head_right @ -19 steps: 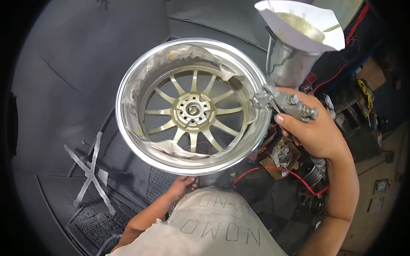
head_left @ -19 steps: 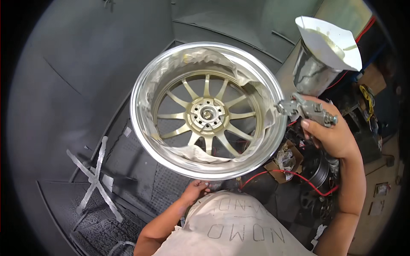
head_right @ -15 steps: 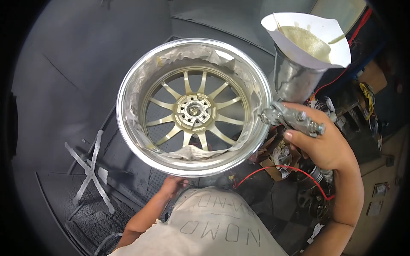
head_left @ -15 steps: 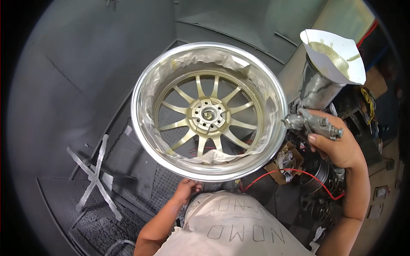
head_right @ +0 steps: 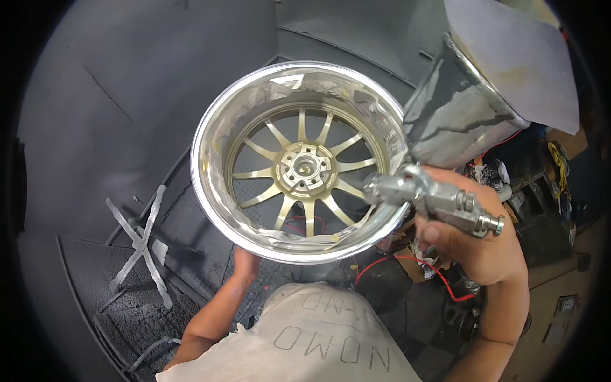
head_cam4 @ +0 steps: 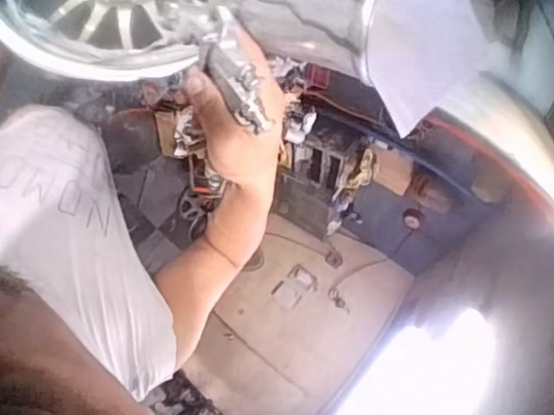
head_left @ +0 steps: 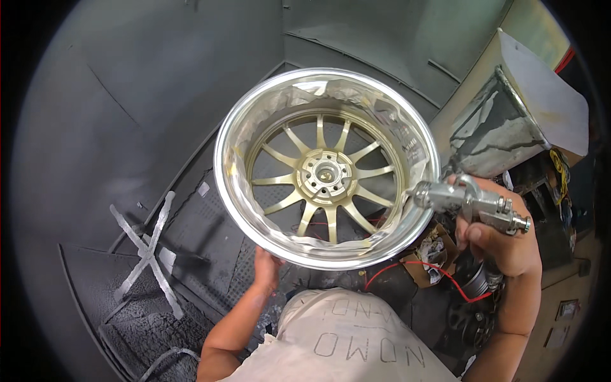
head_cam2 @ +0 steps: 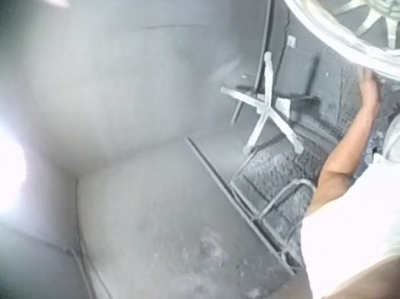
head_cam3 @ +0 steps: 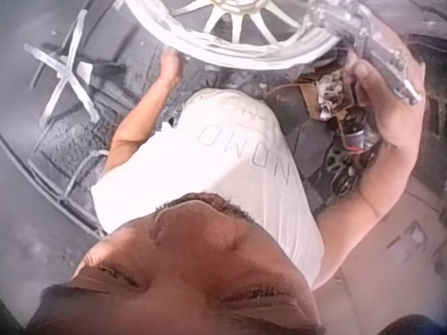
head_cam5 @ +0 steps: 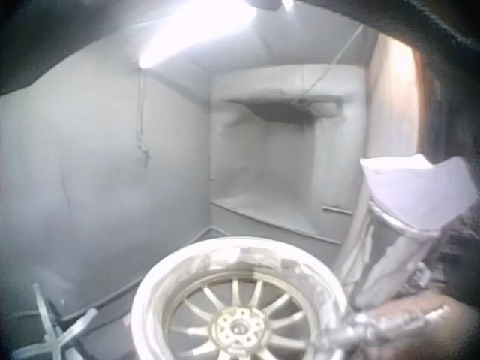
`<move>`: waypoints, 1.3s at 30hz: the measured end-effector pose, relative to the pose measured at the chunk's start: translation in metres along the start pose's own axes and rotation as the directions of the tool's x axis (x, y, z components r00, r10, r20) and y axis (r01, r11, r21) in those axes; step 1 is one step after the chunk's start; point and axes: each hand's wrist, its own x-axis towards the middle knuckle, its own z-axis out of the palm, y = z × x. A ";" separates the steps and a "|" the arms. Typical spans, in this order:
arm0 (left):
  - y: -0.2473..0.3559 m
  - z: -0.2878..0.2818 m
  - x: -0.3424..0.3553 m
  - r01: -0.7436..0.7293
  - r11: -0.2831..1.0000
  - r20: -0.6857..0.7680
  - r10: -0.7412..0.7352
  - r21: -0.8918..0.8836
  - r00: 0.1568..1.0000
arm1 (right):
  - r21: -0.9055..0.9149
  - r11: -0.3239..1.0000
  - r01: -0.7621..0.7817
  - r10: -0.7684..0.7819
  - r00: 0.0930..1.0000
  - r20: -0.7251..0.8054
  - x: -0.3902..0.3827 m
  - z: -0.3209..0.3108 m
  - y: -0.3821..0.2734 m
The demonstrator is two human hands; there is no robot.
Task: The person paints a car wheel rim using a spray gun, rotating the rim by hand to cover all surfaces.
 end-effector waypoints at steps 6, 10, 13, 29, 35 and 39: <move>-0.028 0.029 -0.053 0.224 0.967 0.138 -0.240 0.125 0.961 | -0.184 0.976 0.120 -0.118 0.993 0.022 0.010 0.015 0.005; -0.055 0.010 -0.056 0.336 0.919 0.337 -0.389 0.208 0.857 | -0.252 0.963 0.098 -0.110 0.993 -0.035 0.022 0.008 0.006; -0.057 -0.003 -0.052 0.390 0.900 0.324 -0.434 0.194 0.840 | -0.209 0.976 0.068 -0.088 0.992 -0.087 0.022 -0.006 0.018; -0.007 -0.018 -0.010 0.072 0.997 0.010 -0.072 0.023 0.997 | -0.084 0.996 -0.001 0.000 1.000 -0.010 0.015 0.029 0.005; -0.042 0.002 -0.040 0.233 0.960 0.201 -0.262 0.156 0.944 | -0.172 0.983 -0.064 0.043 0.991 -0.125 0.011 -0.005 0.024; -0.055 0.011 -0.048 0.253 0.899 0.375 -0.386 0.357 0.843 | -0.111 0.992 -0.059 0.043 0.989 -0.143 0.006 -0.013 0.040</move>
